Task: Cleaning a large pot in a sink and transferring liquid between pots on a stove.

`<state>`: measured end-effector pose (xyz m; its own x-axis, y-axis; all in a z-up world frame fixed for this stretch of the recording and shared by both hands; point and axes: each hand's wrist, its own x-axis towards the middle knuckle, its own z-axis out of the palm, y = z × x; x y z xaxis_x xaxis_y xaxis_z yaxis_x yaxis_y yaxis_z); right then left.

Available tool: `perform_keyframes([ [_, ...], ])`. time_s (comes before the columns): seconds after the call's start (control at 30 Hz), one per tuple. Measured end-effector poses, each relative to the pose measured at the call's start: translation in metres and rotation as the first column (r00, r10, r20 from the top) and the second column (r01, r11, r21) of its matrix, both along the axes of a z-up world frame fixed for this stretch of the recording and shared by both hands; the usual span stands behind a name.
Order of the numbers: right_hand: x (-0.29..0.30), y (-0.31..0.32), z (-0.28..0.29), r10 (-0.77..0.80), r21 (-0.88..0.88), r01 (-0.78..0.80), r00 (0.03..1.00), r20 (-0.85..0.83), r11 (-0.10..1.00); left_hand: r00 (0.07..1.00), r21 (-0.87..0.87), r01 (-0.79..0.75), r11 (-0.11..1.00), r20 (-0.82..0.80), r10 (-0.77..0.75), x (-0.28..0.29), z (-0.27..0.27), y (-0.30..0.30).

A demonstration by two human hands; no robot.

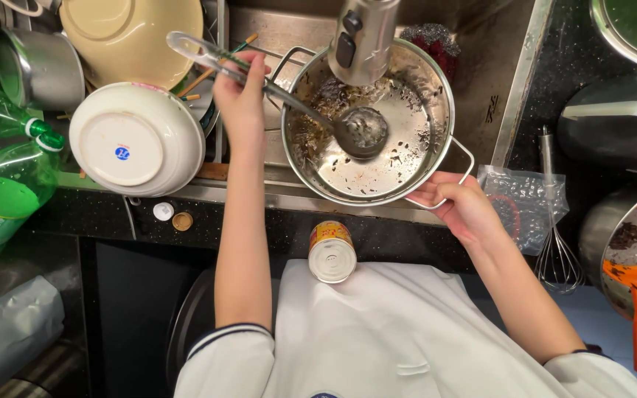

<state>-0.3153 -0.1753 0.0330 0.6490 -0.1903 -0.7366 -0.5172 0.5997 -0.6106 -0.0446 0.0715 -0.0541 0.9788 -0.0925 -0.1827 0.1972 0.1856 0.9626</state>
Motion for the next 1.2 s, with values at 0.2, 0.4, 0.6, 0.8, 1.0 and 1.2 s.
perform_keyframes([
  [0.2,0.001,0.004,0.000,0.004,-0.019,-0.004,1.000,-0.008,1.000,0.807,0.393,-0.005,0.920,0.544,-0.228,-0.046,0.102,0.010],
  [0.4,0.000,0.002,-0.001,-0.024,-0.012,0.025,1.000,0.015,1.000,0.775,0.545,0.056,0.836,0.505,-0.381,-0.063,0.088,0.010],
  [0.6,-0.010,-0.007,-0.007,-0.007,-0.020,0.008,1.000,0.020,1.000,0.944,0.351,-0.038,0.936,0.320,-0.081,-0.036,0.000,0.008],
  [0.8,-0.014,-0.020,-0.013,0.027,0.049,-0.029,0.999,0.037,0.998,0.975,-0.123,0.173,0.977,-0.123,-0.188,-0.016,-0.026,-0.013],
  [1.0,-0.023,-0.060,-0.060,0.017,-0.054,-0.016,1.000,0.018,0.998,0.977,-0.070,0.173,0.982,-0.115,-0.180,-0.029,-0.011,-0.016],
  [1.2,0.028,-0.063,-0.045,0.110,-0.112,-0.099,0.990,0.092,0.989,0.997,0.067,0.058,0.996,-0.047,-0.055,-0.020,-0.019,0.010],
])
